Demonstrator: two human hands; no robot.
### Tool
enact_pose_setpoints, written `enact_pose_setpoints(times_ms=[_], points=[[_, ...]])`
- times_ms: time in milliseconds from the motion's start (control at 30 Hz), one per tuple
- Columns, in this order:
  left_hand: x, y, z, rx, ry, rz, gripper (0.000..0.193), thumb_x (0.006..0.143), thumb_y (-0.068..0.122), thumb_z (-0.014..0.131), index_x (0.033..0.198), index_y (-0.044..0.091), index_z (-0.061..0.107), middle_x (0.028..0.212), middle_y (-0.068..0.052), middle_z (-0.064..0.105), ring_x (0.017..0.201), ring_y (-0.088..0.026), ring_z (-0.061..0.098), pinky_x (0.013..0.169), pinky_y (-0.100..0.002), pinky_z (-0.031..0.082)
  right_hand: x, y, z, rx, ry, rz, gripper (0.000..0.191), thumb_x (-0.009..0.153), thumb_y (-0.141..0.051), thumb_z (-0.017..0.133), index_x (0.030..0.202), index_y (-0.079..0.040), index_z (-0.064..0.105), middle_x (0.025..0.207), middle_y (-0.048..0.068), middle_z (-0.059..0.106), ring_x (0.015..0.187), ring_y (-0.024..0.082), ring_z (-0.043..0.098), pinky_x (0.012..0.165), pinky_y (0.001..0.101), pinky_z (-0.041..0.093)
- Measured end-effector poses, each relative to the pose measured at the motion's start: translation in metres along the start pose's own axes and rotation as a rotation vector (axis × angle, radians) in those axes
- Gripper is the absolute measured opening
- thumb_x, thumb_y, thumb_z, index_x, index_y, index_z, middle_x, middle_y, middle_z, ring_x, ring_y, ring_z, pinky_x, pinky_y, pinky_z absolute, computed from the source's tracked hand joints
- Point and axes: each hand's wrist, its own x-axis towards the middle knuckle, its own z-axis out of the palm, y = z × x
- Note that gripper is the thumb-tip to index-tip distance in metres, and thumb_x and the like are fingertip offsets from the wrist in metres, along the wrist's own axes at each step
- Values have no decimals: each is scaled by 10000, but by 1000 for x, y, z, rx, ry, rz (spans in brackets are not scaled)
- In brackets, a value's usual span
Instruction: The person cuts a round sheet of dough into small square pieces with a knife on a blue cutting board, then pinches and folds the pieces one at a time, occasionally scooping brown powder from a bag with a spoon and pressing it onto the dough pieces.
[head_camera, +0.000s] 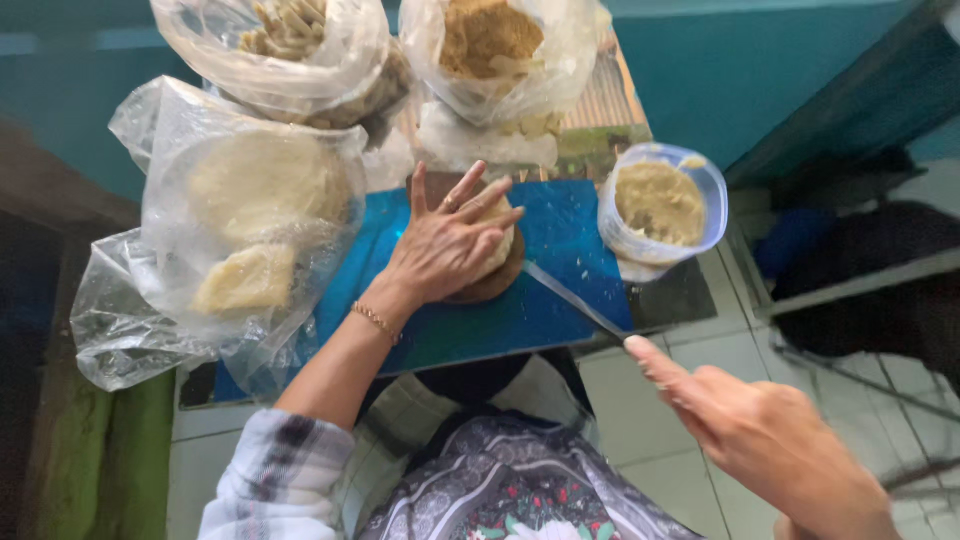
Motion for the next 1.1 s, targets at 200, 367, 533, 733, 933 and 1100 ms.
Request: enact_pose_setpoints(times_ms=[200,367,533,733,933,1100], points=[[-29,26,-2,65,165,-346,568,1015,342,547,1524,101,475,1624,-91,425,1512,-281,373,1209,-667,69,60,-20,27,-15,346,-64,610,908,-200,686,1492,-187,508,643,77,547,483,239,567,451,399,484],[-54,45,14,63,253,-514,661,1022,393,595,1532,-2,451,1607,-134,443,1494,-290,402,1193,-647,177,102,-25,50,28,340,-142,639,923,-164,686,1522,-179,464,640,53,517,468,228,576,438,368,508],[-56,41,18,48,276,-544,705,978,387,651,1525,-10,451,1595,-144,451,1467,-294,418,1172,-622,239,124,-26,45,-33,256,-200,661,905,-133,662,1531,-178,456,668,56,539,481,223,608,432,370,512],[-56,38,18,73,250,-542,713,936,385,690,1505,8,483,1572,-113,483,1453,-265,431,1170,-632,246,134,-21,41,-55,171,-199,655,907,-158,647,1531,-169,449,646,68,555,452,236,620,414,367,524],[-47,40,-1,33,207,-602,674,935,389,699,1491,58,514,1495,-96,545,1406,-263,491,1165,-647,222,149,-24,57,-44,172,-200,642,885,-110,635,1508,-169,490,666,86,619,497,262,670,434,383,543],[-14,44,-23,7,205,-226,526,983,336,592,1461,117,574,1563,-120,505,1463,-289,432,1192,-601,206,143,-22,68,-25,154,-206,612,886,-116,637,1482,-163,508,660,100,629,515,289,678,448,416,547]])
